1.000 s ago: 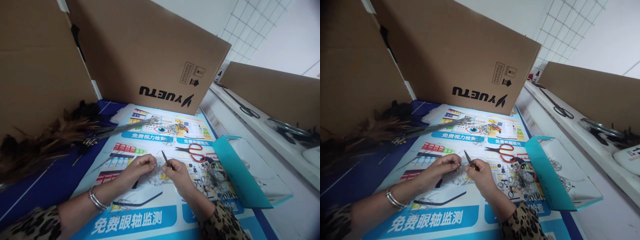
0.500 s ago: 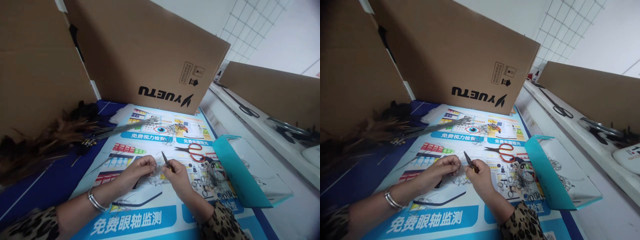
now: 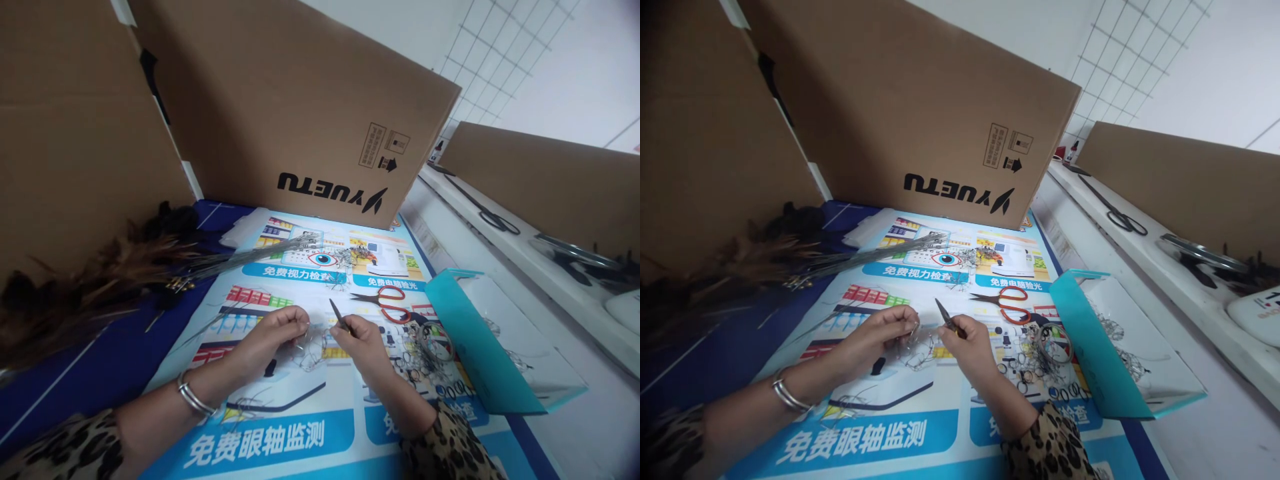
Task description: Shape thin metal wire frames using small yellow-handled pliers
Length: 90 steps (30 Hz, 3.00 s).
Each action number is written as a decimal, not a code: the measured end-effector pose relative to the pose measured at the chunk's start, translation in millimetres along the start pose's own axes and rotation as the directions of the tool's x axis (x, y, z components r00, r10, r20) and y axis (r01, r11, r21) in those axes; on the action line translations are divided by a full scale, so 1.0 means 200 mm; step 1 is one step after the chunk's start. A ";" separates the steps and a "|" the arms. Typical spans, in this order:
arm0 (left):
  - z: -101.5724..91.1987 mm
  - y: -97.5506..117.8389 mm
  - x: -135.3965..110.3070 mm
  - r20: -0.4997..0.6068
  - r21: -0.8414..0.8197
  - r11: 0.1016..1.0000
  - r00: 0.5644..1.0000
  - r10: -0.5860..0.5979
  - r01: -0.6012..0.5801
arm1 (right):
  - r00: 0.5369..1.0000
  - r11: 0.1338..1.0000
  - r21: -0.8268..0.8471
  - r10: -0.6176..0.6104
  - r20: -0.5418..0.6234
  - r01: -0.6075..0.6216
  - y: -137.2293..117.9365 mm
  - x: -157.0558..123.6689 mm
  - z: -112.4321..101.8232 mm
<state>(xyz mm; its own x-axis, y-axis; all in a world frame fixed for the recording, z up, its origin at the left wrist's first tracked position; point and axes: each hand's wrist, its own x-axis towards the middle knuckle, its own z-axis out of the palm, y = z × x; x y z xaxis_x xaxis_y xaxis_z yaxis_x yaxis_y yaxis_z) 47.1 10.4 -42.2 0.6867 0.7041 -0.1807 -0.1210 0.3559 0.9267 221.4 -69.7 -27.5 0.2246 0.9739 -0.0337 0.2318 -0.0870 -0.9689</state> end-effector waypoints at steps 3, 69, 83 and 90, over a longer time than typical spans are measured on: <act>-0.02 0.01 0.01 0.060 -0.027 0.999 0.997 -0.041 0.042 | 1.000 0.998 -0.068 -0.016 0.009 0.016 0.02 0.03 -0.04; -0.09 0.03 0.08 0.241 0.521 0.762 0.922 0.302 -0.385 | 0.951 0.136 -0.941 -0.050 0.305 0.309 -0.26 0.08 -0.10; -0.07 0.02 0.07 0.205 0.613 0.677 0.909 0.363 -0.408 | 0.943 0.095 -0.941 -0.102 0.316 0.326 -0.28 0.04 -0.07; -0.07 0.01 0.08 0.195 0.604 0.693 0.916 0.351 -0.394 | 0.942 0.083 -0.942 -0.112 0.315 0.325 -0.27 0.05 -0.06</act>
<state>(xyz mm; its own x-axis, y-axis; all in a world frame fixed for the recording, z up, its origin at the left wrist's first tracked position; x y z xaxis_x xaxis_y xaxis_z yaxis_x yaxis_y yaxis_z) 47.3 31.2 -48.7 0.7265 0.6496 0.2239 0.0784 -0.4021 0.9122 222.8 -58.7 27.2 -0.1128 0.9936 -0.0006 0.9838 0.1118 0.1398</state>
